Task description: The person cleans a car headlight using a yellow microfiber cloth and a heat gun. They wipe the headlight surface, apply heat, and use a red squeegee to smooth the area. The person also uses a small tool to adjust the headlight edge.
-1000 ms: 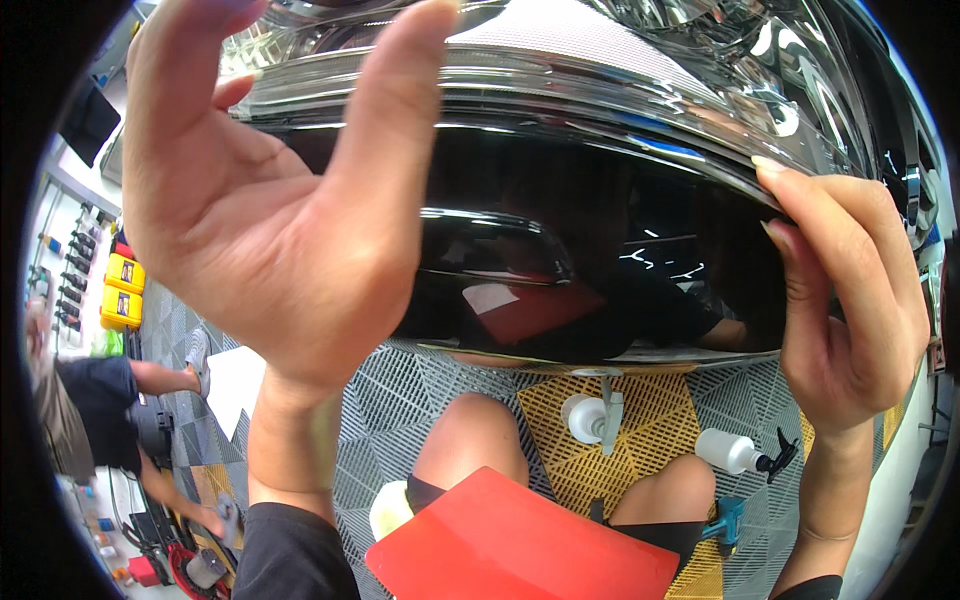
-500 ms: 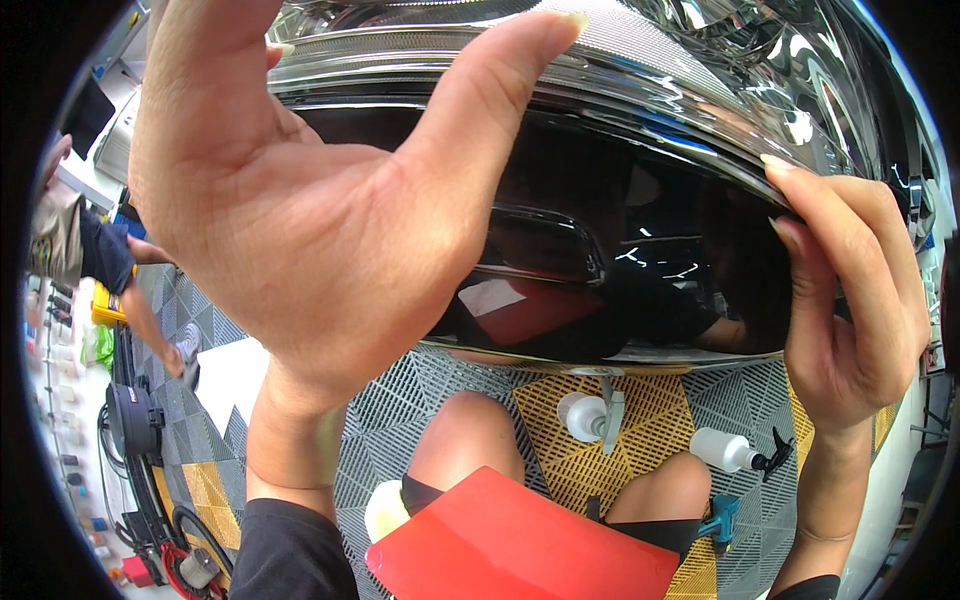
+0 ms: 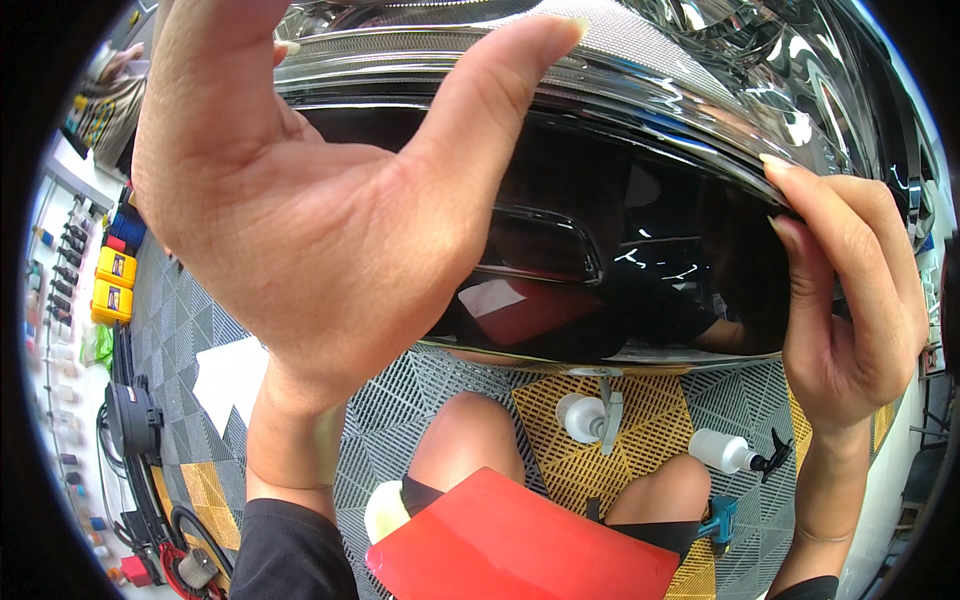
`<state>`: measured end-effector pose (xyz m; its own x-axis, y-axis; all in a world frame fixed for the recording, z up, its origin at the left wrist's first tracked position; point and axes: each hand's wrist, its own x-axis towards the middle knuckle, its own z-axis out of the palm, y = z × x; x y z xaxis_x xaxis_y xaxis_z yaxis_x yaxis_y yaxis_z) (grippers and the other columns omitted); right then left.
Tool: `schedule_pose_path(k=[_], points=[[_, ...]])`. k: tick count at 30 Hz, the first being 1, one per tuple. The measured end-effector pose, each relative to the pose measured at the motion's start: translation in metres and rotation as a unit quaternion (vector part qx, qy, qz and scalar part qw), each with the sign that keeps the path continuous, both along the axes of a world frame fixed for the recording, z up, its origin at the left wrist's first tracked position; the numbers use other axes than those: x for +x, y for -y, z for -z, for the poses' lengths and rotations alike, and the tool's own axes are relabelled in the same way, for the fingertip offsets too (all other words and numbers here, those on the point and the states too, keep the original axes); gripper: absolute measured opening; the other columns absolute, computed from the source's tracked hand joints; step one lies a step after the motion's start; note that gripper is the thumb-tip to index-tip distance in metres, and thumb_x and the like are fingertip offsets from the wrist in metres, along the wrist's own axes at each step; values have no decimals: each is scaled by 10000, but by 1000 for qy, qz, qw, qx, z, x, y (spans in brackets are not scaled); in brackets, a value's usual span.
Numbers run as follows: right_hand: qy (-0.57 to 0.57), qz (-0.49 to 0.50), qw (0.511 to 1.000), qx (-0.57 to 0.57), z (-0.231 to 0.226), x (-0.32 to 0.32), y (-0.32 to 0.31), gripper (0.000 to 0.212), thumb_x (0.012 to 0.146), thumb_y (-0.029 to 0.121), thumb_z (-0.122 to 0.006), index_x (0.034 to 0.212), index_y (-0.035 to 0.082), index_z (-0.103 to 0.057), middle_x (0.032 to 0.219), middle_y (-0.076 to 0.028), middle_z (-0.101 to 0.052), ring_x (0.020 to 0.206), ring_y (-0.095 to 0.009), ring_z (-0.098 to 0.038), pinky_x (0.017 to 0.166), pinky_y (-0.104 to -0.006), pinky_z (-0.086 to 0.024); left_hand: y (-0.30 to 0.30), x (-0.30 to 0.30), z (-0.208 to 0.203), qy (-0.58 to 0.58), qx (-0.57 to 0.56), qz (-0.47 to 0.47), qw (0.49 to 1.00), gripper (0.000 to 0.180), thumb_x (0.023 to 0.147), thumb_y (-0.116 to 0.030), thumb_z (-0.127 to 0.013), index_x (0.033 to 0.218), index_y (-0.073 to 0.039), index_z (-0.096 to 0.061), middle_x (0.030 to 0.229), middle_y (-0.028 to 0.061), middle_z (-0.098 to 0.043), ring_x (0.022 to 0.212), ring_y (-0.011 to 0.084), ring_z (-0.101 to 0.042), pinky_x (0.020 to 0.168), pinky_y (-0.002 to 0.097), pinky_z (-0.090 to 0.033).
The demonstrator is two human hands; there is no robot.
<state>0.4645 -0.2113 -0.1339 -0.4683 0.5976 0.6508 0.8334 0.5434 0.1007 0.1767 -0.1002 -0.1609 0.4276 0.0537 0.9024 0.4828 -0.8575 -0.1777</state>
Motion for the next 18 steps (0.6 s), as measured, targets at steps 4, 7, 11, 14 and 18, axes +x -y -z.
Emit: schedule_pose_path(k=[4, 7, 11, 14, 18], points=[[0, 1, 1000, 3, 1, 0, 0, 303, 901, -98, -706, 1202, -63, -713, 1010, -178, -703, 868, -237, -685, 749, -298, -548, 0, 1, 0, -2, -1, 2, 1000, 575, 814, -132, -904, 1336, -107, -663, 1353, 102, -695, 1245, 228, -638, 1036, 405, -425], [3, 7, 1000, 3, 1, -2, 1, 306, 900, -97, -707, 1205, -61, -713, 1015, -175, -695, 873, -238, -684, 750, -298, -547, 0, 1, 0, -4, -1, 1, 1000, 577, 812, -135, -906, 1335, -107, -664, 1352, 102, -695, 1244, 228, -638, 1035, 403, -426], [10, 9, 1000, 9, -1, -5, 2, 311, 897, -101, -708, 1205, -56, -716, 1012, -169, -681, 873, -236, -676, 751, -297, -545, 0, 2, -1, -7, -2, 3, 1000, 579, 810, -138, -909, 1334, -107, -664, 1352, 102, -695, 1242, 227, -639, 1033, 401, -427], [11, 4, 1000, 15, 0, -3, 2, 315, 893, -104, -709, 1204, -52, -720, 1005, -167, -673, 870, -234, -669, 750, -293, -542, -1, 4, -1, -8, -3, 4, 1000, 581, 808, -140, -911, 1333, -107, -665, 1351, 102, -695, 1241, 227, -639, 1031, 400, -428], [15, 13, 1000, 18, 1, -3, 3, 323, 891, -106, -710, 1209, -51, -722, 1005, -167, -672, 876, -232, -665, 753, -289, -539, -1, 5, 0, -11, -5, 5, 1000, 584, 806, -143, -914, 1332, -107, -665, 1351, 102, -695, 1240, 226, -640, 1029, 398, -429]])
